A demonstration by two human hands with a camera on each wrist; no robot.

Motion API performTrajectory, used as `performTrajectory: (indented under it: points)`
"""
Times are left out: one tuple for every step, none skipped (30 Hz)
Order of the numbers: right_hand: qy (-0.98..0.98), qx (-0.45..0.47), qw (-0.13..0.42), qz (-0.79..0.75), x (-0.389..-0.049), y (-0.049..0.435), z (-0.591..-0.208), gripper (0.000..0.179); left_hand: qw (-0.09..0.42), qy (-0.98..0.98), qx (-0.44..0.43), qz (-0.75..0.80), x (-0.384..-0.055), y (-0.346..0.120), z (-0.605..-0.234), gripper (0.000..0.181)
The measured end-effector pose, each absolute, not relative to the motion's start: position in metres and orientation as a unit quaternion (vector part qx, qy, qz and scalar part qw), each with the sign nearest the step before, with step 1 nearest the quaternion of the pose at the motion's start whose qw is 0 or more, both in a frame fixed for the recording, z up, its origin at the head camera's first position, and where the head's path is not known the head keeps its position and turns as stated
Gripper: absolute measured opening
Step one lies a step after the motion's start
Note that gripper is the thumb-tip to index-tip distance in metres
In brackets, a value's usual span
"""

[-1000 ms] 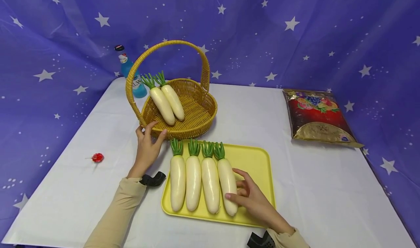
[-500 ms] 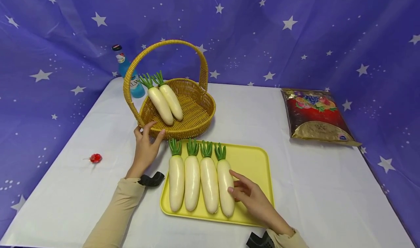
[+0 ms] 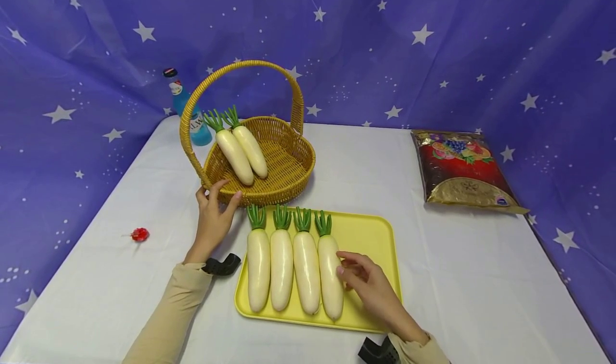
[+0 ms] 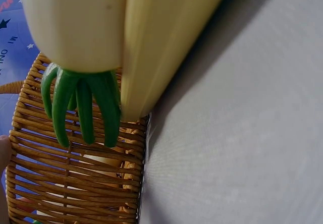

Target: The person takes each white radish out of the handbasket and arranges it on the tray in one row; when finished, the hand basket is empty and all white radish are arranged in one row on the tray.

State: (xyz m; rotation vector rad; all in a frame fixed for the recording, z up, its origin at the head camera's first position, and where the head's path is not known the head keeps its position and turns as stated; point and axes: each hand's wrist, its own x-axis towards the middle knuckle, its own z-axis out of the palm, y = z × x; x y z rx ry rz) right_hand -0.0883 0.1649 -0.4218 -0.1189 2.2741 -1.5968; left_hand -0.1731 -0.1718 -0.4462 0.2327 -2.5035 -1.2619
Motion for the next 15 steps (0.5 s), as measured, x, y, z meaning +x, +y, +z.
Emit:
performTrajectory:
  points:
    - [0.803, -0.046, 0.172, -0.569, -0.089, 0.165, -0.422, 0.038, 0.164, -0.878, 0.081, -0.442, -0.173, -0.172, -0.446, 0.054]
    - [0.802, -0.053, 0.162, -0.573, -0.090, 0.164, -0.421, 0.037, 0.165, -0.878, 0.081, -0.442, -0.173, -0.172, -0.446, 0.055]
    - [0.800, -0.062, 0.153, -0.577, -0.091, 0.164, -0.421, 0.035, 0.165, -0.878, 0.081, -0.442, -0.173, -0.172, -0.446, 0.055]
    - [0.797, -0.072, 0.144, -0.582, -0.092, 0.164, -0.420, 0.034, 0.165, -0.878, 0.081, -0.442, -0.174, -0.172, -0.446, 0.055]
    - [0.794, -0.082, 0.137, -0.586, -0.093, 0.163, -0.419, 0.034, 0.165, -0.878, 0.081, -0.442, -0.174, -0.172, -0.446, 0.055]
    - [0.789, -0.086, 0.134, -0.594, -0.094, 0.163, -0.418, 0.034, 0.165, -0.877, 0.081, -0.443, -0.174, -0.172, -0.447, 0.055]
    - [0.783, -0.095, 0.131, -0.600, -0.095, 0.162, -0.417, 0.034, 0.165, -0.877, 0.081, -0.443, -0.174, -0.172, -0.447, 0.055]
    - [0.779, -0.101, 0.130, -0.605, -0.095, 0.162, -0.416, 0.035, 0.164, -0.877, 0.081, -0.444, -0.173, -0.172, -0.447, 0.055]
    - [0.775, -0.105, 0.131, -0.609, -0.096, 0.161, -0.415, 0.036, 0.164, -0.878, 0.081, -0.443, -0.173, -0.172, -0.447, 0.055]
    - [0.771, -0.109, 0.131, -0.613, -0.097, 0.160, -0.414, 0.036, 0.164, -0.877, 0.081, -0.443, -0.173, -0.172, -0.447, 0.055]
    - [0.768, -0.111, 0.132, -0.616, -0.097, 0.159, -0.413, 0.037, 0.165, -0.877, 0.081, -0.443, -0.173, -0.172, -0.447, 0.055]
    - [0.766, -0.113, 0.132, -0.619, -0.098, 0.158, -0.412, 0.037, 0.165, -0.878, 0.081, -0.443, -0.174, -0.172, -0.448, 0.055]
    - [0.764, -0.116, 0.131, -0.622, -0.099, 0.157, -0.411, 0.037, 0.166, -0.878, 0.081, -0.442, -0.174, -0.172, -0.448, 0.055]
    - [0.762, -0.116, 0.131, -0.623, -0.100, 0.155, -0.410, 0.037, 0.167, -0.878, 0.081, -0.441, -0.174, -0.172, -0.448, 0.055]
    - [0.760, -0.117, 0.130, -0.625, -0.101, 0.153, -0.410, 0.038, 0.167, -0.878, 0.081, -0.440, -0.174, -0.172, -0.448, 0.055]
